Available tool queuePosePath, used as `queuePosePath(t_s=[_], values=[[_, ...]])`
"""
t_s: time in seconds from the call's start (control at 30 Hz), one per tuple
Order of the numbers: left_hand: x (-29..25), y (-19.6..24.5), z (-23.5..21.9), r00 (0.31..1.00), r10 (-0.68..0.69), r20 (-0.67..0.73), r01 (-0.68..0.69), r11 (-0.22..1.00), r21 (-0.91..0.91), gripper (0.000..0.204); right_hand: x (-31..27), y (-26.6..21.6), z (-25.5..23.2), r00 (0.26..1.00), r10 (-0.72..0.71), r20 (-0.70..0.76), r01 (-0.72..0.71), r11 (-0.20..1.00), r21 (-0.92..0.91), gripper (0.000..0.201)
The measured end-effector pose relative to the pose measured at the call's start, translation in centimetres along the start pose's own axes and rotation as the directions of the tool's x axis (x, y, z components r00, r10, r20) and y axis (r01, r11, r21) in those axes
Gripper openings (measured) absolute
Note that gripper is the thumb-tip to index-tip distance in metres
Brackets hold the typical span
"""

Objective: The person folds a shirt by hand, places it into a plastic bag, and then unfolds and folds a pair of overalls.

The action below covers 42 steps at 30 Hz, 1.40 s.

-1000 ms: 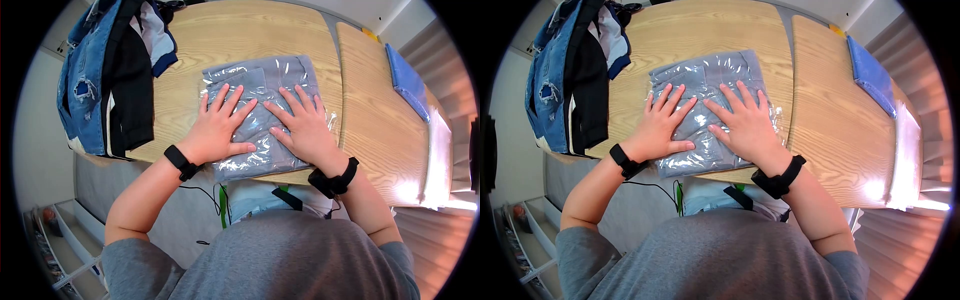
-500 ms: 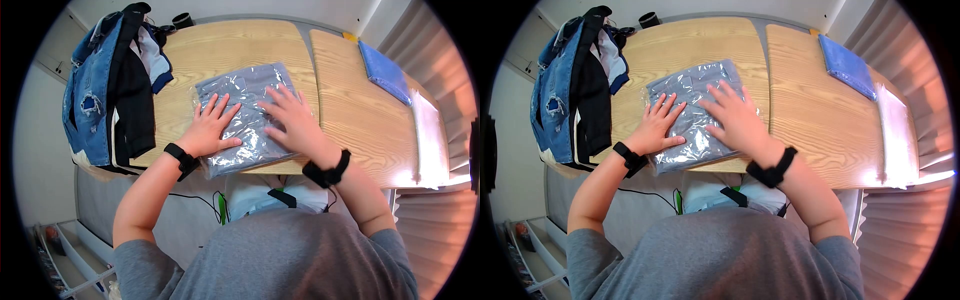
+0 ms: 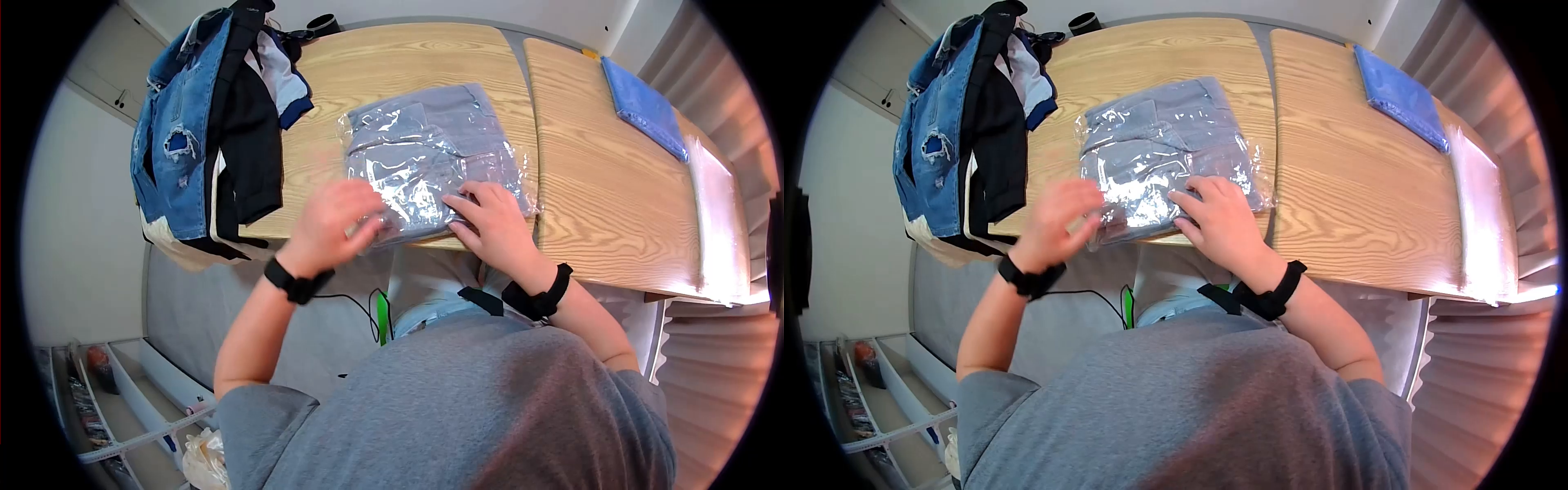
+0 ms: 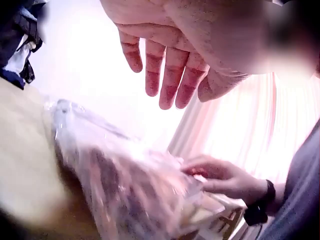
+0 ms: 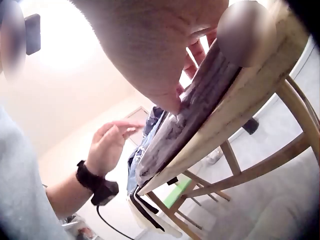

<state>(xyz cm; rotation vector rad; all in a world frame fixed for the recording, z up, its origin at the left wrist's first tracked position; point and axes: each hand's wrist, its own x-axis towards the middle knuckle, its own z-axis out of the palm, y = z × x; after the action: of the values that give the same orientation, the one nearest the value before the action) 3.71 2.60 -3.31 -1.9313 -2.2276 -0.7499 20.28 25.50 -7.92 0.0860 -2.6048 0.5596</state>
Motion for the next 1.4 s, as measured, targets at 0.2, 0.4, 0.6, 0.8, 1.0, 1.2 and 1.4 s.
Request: queuePosePath(t_s=[0.2, 0.4, 0.6, 0.8, 1.0, 1.2, 1.4], values=[[-3.2, 1.5, 4.4, 0.981, -0.191, -0.016, 0.192, 0.977, 0.089, 0.054, -0.4, 0.5, 0.2, 1.0, 0.005, -0.018, -0.004, 0.998, 0.068, 0.038], [-2.5, 0.4, 3.9, 0.989, -0.15, -0.014, 0.151, 0.988, 0.041, 0.051, -1.4, 0.9, -1.1, 0.998, 0.031, -0.047, -0.022, 0.983, 0.183, 0.044], [-0.1, 1.7, -2.6, 0.958, -0.273, -0.089, 0.254, 0.95, -0.18, 0.032, -0.1, 0.6, -8.6, 0.954, -0.042, -0.298, 0.065, 0.995, 0.07, 0.051], [0.7, 1.5, -6.6, 0.896, -0.433, -0.102, 0.358, 0.838, -0.412, 0.027, 4.1, 3.3, -11.7, 0.959, 0.007, -0.284, 0.07, 0.963, 0.26, 0.062], [0.1, -3.1, -5.3, 0.768, -0.602, -0.221, 0.246, 0.594, -0.766, 0.032, 8.7, 4.5, -10.0, 0.985, 0.108, -0.136, -0.015, 0.833, 0.552, 0.054], [-1.4, -6.8, -2.4, 0.702, -0.584, -0.406, 0.028, 0.593, -0.805, 0.051, 10.4, 5.3, -6.9, 0.977, 0.202, -0.069, -0.1, 0.716, 0.691, 0.035], [-2.3, -5.3, -1.6, 0.718, -0.644, -0.265, 0.312, 0.638, -0.704, 0.059, 10.2, 4.9, -6.6, 0.95, 0.307, -0.06, -0.189, 0.718, 0.67, 0.028]])
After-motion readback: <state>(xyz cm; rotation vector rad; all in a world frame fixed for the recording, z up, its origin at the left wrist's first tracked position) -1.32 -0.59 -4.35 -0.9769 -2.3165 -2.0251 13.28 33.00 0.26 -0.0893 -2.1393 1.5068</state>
